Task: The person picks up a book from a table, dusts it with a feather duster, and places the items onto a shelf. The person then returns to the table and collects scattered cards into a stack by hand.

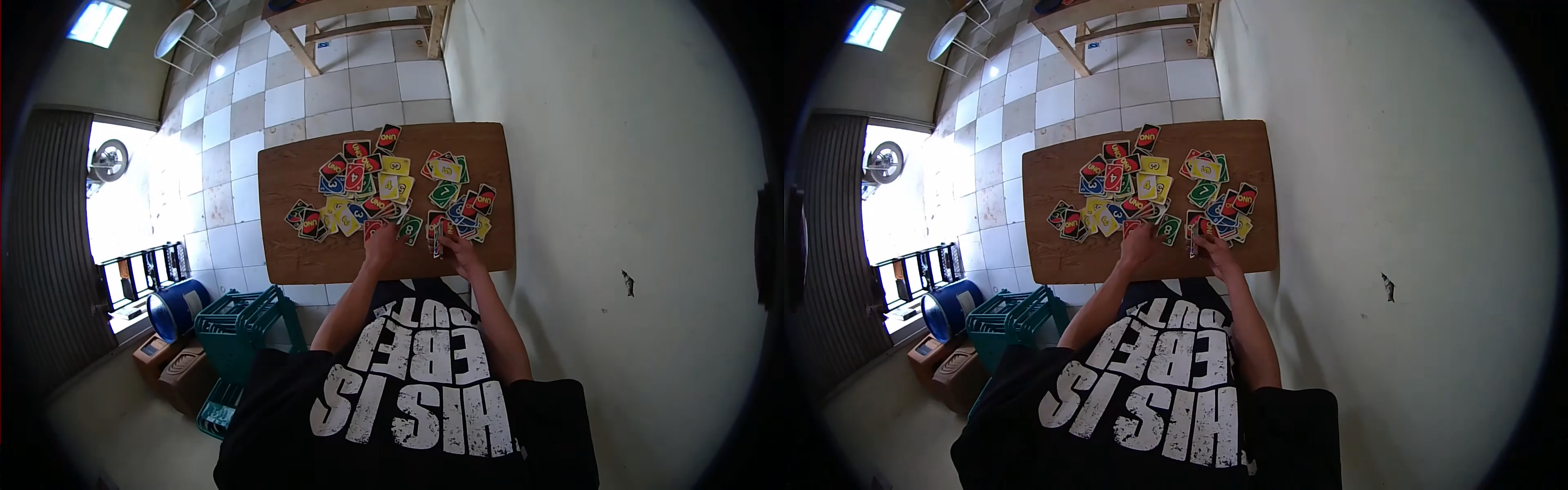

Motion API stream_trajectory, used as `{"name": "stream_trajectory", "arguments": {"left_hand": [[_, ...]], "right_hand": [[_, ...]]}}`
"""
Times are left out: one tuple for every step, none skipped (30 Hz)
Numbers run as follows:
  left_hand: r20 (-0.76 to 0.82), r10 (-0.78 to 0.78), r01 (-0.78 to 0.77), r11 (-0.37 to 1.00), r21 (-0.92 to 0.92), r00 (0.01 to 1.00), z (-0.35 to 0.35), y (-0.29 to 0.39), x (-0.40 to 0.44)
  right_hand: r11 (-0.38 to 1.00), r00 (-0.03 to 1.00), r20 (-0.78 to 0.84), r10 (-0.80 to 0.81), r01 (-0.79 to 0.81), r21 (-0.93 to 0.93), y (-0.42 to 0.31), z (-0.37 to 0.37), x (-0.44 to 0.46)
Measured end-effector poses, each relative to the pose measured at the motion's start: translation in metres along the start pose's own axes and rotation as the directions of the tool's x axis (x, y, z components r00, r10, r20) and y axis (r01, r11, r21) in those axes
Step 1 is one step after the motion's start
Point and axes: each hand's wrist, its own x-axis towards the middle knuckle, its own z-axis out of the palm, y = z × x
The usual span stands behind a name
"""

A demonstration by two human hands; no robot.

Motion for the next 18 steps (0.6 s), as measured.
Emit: {"name": "stream_trajectory", "arguments": {"left_hand": [[-0.085,-0.019,0.022,0.999,0.038,0.996,0.006,0.002,-0.001],[-0.17,-0.034,0.047,0.996,0.075,0.985,0.017,0.002,-0.001],[-0.259,-0.043,0.073,0.991,0.11,0.965,0.025,0.003,0.003],[-0.309,-0.048,0.099,0.984,0.151,0.95,0.033,0.005,0.007],[-0.36,-0.05,0.126,0.974,0.19,0.932,0.041,0.007,0.012],[-0.412,-0.051,0.155,0.962,0.225,0.91,0.048,0.009,0.016],[-0.417,-0.052,0.167,0.955,0.246,0.908,0.053,0.01,0.019],[-0.423,-0.053,0.18,0.947,0.266,0.905,0.057,0.011,0.021],[-0.43,-0.054,0.193,0.939,0.285,0.901,0.061,0.012,0.023],[-0.431,-0.037,0.172,0.945,0.279,0.902,0.063,0.012,0.025],[-0.433,-0.021,0.153,0.95,0.273,0.901,0.065,0.01,0.026],[-0.437,-0.005,0.135,0.954,0.268,0.9,0.066,0.006,0.027],[-0.427,-0.003,0.112,0.966,0.231,0.904,0.066,0.002,0.028],[-0.419,-0.002,0.091,0.977,0.193,0.908,0.063,0.0,0.024],[-0.414,-0.001,0.071,0.985,0.155,0.91,0.059,-0.003,0.021],[-0.408,-0.033,0.084,0.991,0.109,0.913,0.055,-0.005,0.018],[-0.401,-0.065,0.098,0.993,0.062,0.914,0.049,-0.007,0.011],[-0.392,-0.098,0.113,0.994,0.014,0.915,0.043,-0.008,0.004]], "right_hand": [[1.0,1.0,-0.024,-0.01,0.01,-0.015,0.002,-0.004,-0.003],[0.999,0.999,-0.047,-0.022,0.02,-0.029,0.006,-0.01,-0.003],[0.998,0.997,-0.067,-0.037,0.034,-0.045,0.009,-0.015,-0.002],[0.999,0.996,-0.08,-0.035,0.031,-0.042,0.013,-0.02,-0.002],[0.999,0.995,-0.092,-0.033,0.029,-0.04,0.015,-0.023,-0.003],[0.999,0.994,-0.102,-0.033,0.029,-0.04,0.016,-0.026,-0.005],[0.998,0.993,-0.109,-0.04,0.035,-0.044,0.017,-0.028,-0.006],[0.998,0.992,-0.114,-0.047,0.042,-0.048,0.019,-0.029,-0.006],[0.997,0.991,-0.119,-0.055,0.05,-0.052,0.021,-0.031,-0.006],[0.998,0.993,-0.108,-0.047,0.042,-0.046,0.022,-0.034,-0.006],[0.999,0.995,-0.096,-0.038,0.035,-0.039,0.022,-0.033,-0.007],[0.999,0.996,-0.081,-0.03,0.027,-0.032,0.021,-0.033,-0.006],[0.999,0.996,-0.079,-0.029,0.026,-0.035,0.019,-0.033,-0.007],[0.999,0.997,-0.074,-0.028,0.025,-0.037,0.014,-0.031,-0.009],[0.999,0.997,-0.066,-0.027,0.024,-0.04,0.01,-0.026,-0.01],[0.999,0.998,-0.048,-0.035,0.034,-0.03,0.006,-0.019,-0.009],[0.999,0.999,-0.03,-0.042,0.041,-0.019,0.005,-0.018,-0.005],[0.999,0.999,-0.01,-0.048,0.048,-0.008,0.005,-0.016,-0.001]]}}
